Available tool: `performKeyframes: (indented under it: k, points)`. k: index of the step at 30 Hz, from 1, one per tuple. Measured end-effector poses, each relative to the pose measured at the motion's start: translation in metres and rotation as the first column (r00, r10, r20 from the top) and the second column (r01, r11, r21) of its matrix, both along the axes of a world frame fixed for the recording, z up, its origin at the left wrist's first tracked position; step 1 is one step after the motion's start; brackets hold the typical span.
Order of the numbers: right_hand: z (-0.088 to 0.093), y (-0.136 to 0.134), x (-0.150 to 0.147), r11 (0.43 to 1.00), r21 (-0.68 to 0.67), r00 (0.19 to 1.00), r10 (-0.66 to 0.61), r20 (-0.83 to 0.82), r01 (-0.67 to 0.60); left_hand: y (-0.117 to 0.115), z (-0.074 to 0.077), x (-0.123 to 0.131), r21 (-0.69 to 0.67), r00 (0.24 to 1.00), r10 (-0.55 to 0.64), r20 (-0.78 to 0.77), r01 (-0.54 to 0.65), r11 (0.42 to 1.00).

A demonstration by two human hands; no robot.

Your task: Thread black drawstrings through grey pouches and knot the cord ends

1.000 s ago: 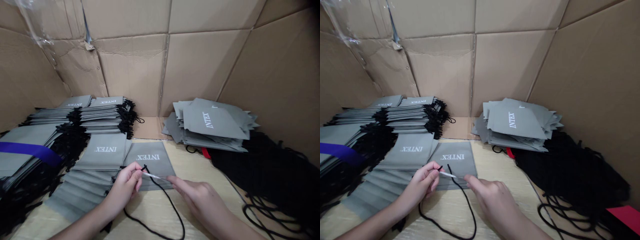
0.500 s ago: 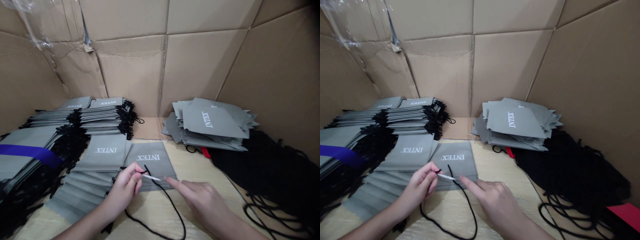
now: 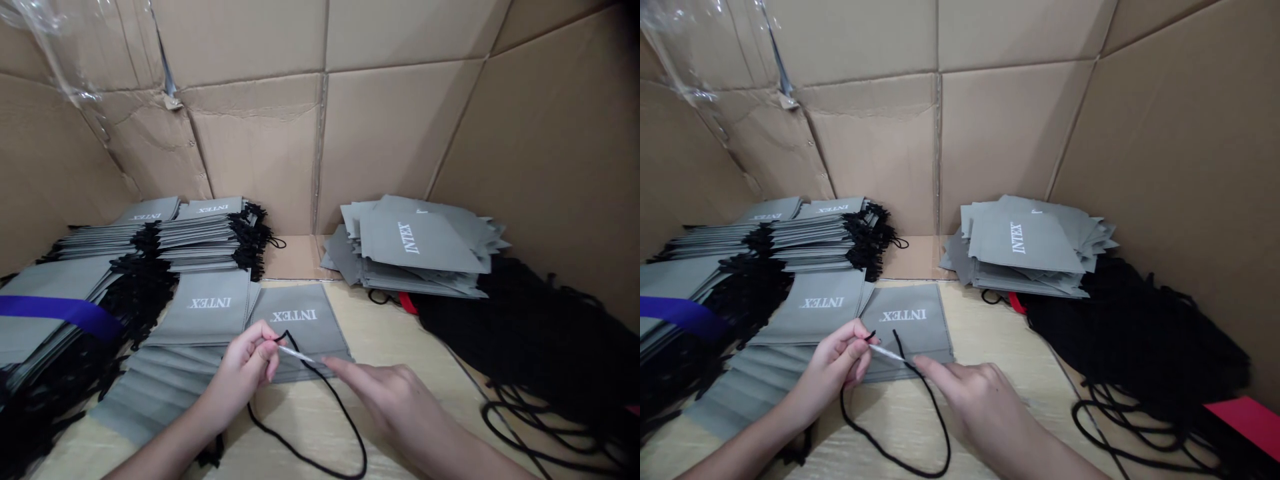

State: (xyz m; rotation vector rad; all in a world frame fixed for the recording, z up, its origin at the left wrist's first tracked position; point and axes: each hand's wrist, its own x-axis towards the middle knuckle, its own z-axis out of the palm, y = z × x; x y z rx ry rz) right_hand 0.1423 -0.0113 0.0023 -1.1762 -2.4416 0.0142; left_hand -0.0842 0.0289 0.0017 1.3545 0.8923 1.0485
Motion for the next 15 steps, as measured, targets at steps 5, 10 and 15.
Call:
performKeyframes:
  k: [5,10,15]
  points:
    - [-0.0044,0.0019,0.0000,0.999,0.027,0.999,-0.034,0.023,0.033,0.0033,-0.0009,0.0030,-0.070,0.997,0.012,0.071,-0.007,0.998]
    - [0.0001,-0.0001,-0.0013,0.994,0.110,0.994,0.001,0.112,-0.013,0.0056,-0.0012,0.0021,-0.147,0.991,0.056,0.118,-0.039,0.988]
    - [-0.0035,-0.0023,-0.0026,0.987,0.146,0.986,0.039,0.162,-0.063,0.0029,-0.0008,0.0038,-0.124,0.994,0.099,0.042,-0.093,0.988]
